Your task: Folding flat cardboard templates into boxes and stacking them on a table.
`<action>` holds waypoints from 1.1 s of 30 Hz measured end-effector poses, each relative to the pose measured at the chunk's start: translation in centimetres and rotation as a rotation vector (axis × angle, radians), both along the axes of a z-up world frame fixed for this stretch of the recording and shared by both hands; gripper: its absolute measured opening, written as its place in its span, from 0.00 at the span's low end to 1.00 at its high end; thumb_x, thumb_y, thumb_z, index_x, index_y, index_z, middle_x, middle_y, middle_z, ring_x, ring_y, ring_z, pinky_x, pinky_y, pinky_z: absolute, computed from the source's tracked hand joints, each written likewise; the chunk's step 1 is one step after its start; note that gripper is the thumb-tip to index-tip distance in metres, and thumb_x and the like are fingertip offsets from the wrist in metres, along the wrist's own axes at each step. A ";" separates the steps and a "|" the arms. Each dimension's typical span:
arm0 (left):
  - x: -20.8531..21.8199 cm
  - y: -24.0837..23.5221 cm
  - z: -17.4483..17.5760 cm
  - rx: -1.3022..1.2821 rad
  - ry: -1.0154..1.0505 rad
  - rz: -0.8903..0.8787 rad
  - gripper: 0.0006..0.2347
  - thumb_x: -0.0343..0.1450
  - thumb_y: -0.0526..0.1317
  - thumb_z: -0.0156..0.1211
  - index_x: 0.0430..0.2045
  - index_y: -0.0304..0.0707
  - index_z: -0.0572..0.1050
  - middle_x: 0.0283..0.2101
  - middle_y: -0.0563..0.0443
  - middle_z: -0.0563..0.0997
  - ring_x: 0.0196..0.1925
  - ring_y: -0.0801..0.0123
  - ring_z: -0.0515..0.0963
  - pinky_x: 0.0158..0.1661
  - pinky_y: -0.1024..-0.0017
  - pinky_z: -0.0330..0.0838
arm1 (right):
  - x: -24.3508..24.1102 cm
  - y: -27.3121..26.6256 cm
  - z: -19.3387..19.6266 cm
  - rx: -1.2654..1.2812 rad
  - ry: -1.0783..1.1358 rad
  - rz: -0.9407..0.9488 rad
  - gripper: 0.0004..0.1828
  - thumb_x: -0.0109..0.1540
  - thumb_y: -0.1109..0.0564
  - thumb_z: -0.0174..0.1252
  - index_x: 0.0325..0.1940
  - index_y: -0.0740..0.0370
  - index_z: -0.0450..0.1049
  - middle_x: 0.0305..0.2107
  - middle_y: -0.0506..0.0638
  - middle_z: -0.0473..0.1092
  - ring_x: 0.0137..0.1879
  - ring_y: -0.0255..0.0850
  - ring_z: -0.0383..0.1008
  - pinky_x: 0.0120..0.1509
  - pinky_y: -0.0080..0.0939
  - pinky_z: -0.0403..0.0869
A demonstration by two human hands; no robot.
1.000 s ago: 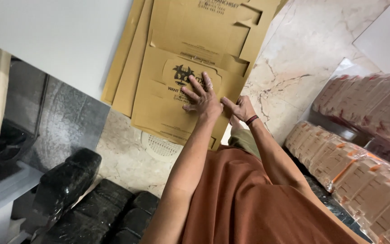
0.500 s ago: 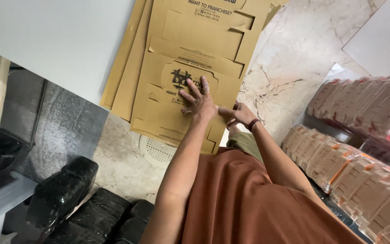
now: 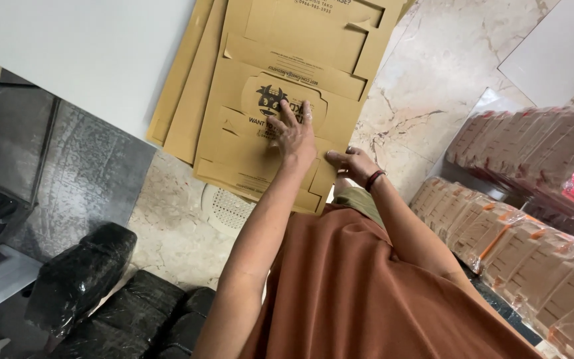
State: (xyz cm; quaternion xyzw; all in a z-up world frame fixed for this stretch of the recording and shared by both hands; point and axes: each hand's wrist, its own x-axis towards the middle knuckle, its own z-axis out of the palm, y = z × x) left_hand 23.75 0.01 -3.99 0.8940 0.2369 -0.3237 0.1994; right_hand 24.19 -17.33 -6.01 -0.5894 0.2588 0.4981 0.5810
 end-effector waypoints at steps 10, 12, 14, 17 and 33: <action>0.8 1.5 3.4 -0.008 0.053 -0.268 0.48 0.66 0.35 0.72 0.77 0.51 0.39 0.76 0.28 0.26 0.73 0.16 0.30 0.50 0.09 0.50 | -2.9 4.1 5.0 0.065 -0.126 -0.041 0.17 0.58 0.47 0.75 0.37 0.61 0.79 0.20 0.53 0.73 0.26 0.39 0.76 0.30 0.35 0.75; 1.1 1.5 3.9 -0.041 0.078 -0.259 0.48 0.67 0.35 0.71 0.77 0.49 0.38 0.75 0.28 0.23 0.72 0.14 0.26 0.47 0.06 0.48 | -3.3 4.5 4.8 0.096 -0.079 -0.184 0.22 0.56 0.49 0.76 0.44 0.65 0.77 0.29 0.58 0.77 0.32 0.45 0.80 0.39 0.47 0.80; 1.2 1.6 2.6 -0.043 0.075 -0.257 0.48 0.68 0.34 0.70 0.77 0.49 0.37 0.75 0.28 0.22 0.72 0.14 0.26 0.47 0.06 0.48 | -3.2 4.5 3.6 0.127 -0.082 -0.204 0.24 0.57 0.50 0.75 0.48 0.65 0.75 0.34 0.59 0.77 0.37 0.48 0.80 0.44 0.53 0.80; 1.1 1.5 3.2 -0.037 0.057 -0.242 0.47 0.67 0.30 0.68 0.77 0.49 0.37 0.76 0.28 0.23 0.73 0.15 0.28 0.49 0.07 0.49 | -3.2 4.9 4.3 0.143 -0.111 -0.238 0.23 0.58 0.50 0.74 0.50 0.63 0.74 0.35 0.58 0.77 0.40 0.49 0.81 0.46 0.54 0.81; -3.3 2.3 7.2 -0.090 0.005 -0.223 0.53 0.60 0.36 0.77 0.77 0.53 0.39 0.77 0.32 0.26 0.75 0.22 0.31 0.55 0.11 0.47 | -2.2 3.6 5.0 -0.170 -0.317 0.182 0.31 0.63 0.34 0.65 0.52 0.66 0.80 0.39 0.65 0.78 0.48 0.56 0.81 0.54 0.56 0.79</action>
